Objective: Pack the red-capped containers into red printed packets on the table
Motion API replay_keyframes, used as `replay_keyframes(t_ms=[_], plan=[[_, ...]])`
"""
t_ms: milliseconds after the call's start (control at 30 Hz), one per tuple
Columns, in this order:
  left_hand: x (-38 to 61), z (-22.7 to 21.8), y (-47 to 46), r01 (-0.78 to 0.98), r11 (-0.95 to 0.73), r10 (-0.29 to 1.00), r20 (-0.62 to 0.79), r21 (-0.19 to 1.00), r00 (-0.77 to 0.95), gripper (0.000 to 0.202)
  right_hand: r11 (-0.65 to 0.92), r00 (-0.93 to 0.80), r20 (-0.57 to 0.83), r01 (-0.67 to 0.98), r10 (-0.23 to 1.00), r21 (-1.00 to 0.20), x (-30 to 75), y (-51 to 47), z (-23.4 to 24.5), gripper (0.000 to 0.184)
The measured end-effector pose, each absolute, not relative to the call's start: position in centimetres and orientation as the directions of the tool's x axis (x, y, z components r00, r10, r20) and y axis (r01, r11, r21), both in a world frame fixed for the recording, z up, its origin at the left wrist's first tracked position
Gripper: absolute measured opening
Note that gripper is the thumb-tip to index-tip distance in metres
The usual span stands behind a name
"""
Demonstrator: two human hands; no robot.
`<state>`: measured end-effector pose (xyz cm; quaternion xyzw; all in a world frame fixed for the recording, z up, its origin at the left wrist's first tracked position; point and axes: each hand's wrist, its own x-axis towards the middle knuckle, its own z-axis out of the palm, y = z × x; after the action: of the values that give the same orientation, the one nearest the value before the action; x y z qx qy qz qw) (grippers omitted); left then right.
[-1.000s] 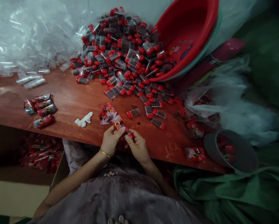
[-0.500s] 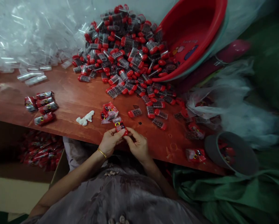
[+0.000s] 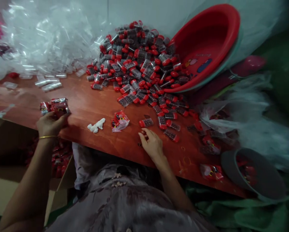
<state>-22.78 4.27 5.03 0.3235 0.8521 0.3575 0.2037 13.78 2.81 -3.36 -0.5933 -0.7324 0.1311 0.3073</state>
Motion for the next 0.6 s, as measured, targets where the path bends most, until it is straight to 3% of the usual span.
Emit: replay_keyframes(t_ms=[100,167,200,333,500,600], plan=[[-24.4,5.2,4.9,0.739,0.537,0.73,0.216,0.407,-0.649,0.062,0.307,-0.144,0.34,0.81,0.93,-0.499,13.7,2.3,-4.6,0.022],[-23.0,4.1,5.2,0.86,0.429,0.777,0.373,0.277,-0.508,0.063,0.339,-0.155,0.39,0.818,0.908,-0.464,13.3,1.9,-5.3,0.021],[-21.9,3.4,5.3,0.905,0.357,0.821,0.384,0.232,-0.422,0.057,0.352,-0.16,0.41,0.821,0.898,-0.449,13.1,1.7,-5.6,0.022],[-17.2,0.1,5.4,0.978,0.108,0.975,0.175,0.178,-0.139,0.038,0.387,-0.196,0.438,0.83,0.877,-0.402,12.8,1.6,-6.0,0.022],[-15.7,-1.6,5.2,0.978,0.04,0.996,0.064,0.206,-0.054,0.026,0.382,-0.195,0.418,0.818,0.887,-0.43,13.0,1.8,-6.0,0.021],[-15.2,-0.7,5.1,0.982,0.058,0.991,0.107,0.178,-0.078,0.029,0.37,-0.178,0.401,0.799,0.899,-0.474,13.0,1.9,-6.0,0.018]])
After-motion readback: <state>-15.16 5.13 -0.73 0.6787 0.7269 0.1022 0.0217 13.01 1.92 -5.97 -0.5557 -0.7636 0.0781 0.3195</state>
